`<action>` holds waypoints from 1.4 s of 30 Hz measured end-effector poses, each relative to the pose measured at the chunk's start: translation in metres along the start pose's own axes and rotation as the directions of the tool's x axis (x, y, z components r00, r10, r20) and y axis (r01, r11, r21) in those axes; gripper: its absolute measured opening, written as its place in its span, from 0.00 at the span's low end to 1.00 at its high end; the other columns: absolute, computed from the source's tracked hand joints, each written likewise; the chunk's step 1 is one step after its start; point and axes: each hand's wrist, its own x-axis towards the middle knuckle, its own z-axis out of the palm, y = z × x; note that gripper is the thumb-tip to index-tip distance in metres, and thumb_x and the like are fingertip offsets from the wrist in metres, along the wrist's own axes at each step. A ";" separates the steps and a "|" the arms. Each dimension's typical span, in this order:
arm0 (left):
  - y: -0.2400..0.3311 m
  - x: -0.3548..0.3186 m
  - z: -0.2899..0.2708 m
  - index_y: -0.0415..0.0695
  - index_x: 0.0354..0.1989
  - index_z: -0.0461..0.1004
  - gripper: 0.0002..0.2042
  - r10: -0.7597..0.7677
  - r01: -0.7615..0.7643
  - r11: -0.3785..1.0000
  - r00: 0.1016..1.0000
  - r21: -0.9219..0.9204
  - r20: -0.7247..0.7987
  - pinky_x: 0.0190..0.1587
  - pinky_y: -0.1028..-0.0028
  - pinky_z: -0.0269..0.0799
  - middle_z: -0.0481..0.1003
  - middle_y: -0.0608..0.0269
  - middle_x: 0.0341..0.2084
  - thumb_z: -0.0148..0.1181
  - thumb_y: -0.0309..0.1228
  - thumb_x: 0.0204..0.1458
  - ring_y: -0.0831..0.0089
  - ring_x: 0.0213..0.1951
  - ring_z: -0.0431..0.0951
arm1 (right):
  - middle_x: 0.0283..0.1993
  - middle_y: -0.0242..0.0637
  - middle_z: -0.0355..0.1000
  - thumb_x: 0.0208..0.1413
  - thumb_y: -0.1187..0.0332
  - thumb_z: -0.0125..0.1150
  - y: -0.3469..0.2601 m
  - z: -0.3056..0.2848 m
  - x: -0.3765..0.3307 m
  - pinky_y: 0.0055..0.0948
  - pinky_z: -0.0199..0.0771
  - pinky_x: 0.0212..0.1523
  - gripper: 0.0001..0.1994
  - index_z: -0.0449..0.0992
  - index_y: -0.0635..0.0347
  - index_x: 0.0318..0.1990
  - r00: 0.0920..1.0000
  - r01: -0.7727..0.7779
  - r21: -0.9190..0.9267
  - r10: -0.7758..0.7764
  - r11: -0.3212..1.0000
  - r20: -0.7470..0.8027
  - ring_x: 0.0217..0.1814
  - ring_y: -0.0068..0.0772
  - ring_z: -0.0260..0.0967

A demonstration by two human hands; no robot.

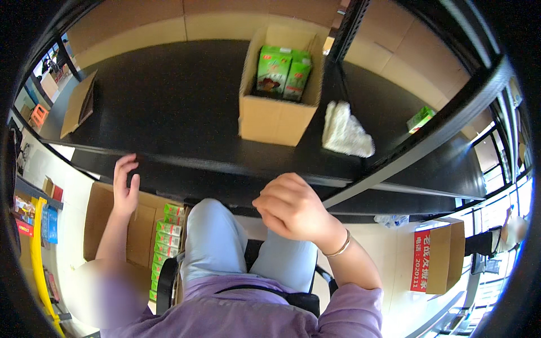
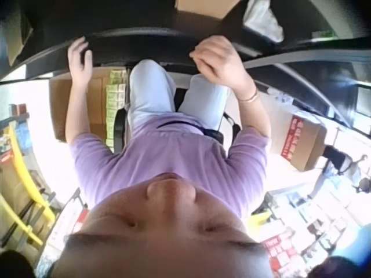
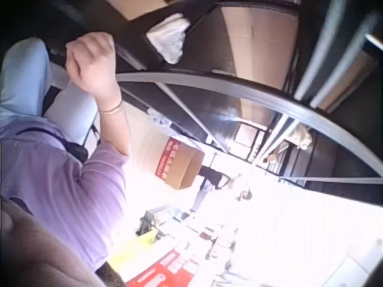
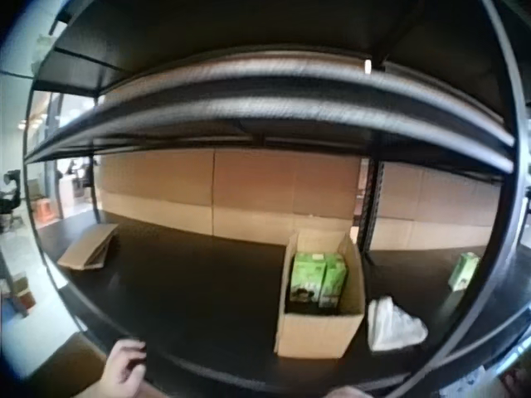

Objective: The person wipes small green product boxes with a cloth and places them into a cardboard box on a shelf. The person repeats this process for several boxes, wiping each one before packing it.

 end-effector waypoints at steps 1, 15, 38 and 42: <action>-0.013 -0.029 -0.001 0.38 0.37 0.68 0.08 -0.080 0.081 0.996 0.996 0.027 -0.045 0.52 0.66 0.60 0.67 0.53 0.43 0.51 0.22 0.47 0.58 0.47 0.67 | 0.26 0.35 0.68 0.39 0.75 0.59 -0.002 0.014 -0.003 0.31 0.67 0.37 0.04 0.73 0.62 0.26 0.999 0.020 0.025 -0.021 0.999 0.040 0.32 0.35 0.68; -0.065 -0.320 0.042 0.40 0.38 0.66 0.12 -0.709 0.695 0.704 0.675 0.144 0.206 0.43 0.63 0.65 0.66 0.50 0.37 0.56 0.25 0.43 0.52 0.42 0.66 | 0.33 0.37 0.69 0.46 0.70 0.55 -0.036 0.246 -0.013 0.35 0.67 0.41 0.06 0.71 0.59 0.33 0.878 -0.267 0.371 0.066 0.889 0.474 0.39 0.39 0.67; -0.142 -0.274 0.076 0.37 0.41 0.71 0.24 -0.886 0.964 0.266 0.244 -0.001 0.394 0.40 0.63 0.68 0.74 0.41 0.30 0.47 0.49 0.52 0.51 0.36 0.75 | 0.40 0.44 0.68 0.44 0.62 0.55 -0.038 0.463 0.003 0.45 0.56 0.50 0.20 0.64 0.59 0.46 0.531 -0.469 -0.098 0.369 0.878 0.763 0.46 0.45 0.67; -0.145 -0.265 0.076 0.36 0.38 0.72 0.25 -0.888 0.958 0.278 0.226 0.075 0.400 0.39 0.62 0.68 0.73 0.40 0.28 0.46 0.51 0.52 0.48 0.35 0.74 | 0.39 0.43 0.70 0.44 0.60 0.55 -0.031 0.474 0.005 0.45 0.53 0.51 0.21 0.64 0.58 0.45 0.492 -0.478 -0.115 0.374 0.871 0.786 0.46 0.43 0.67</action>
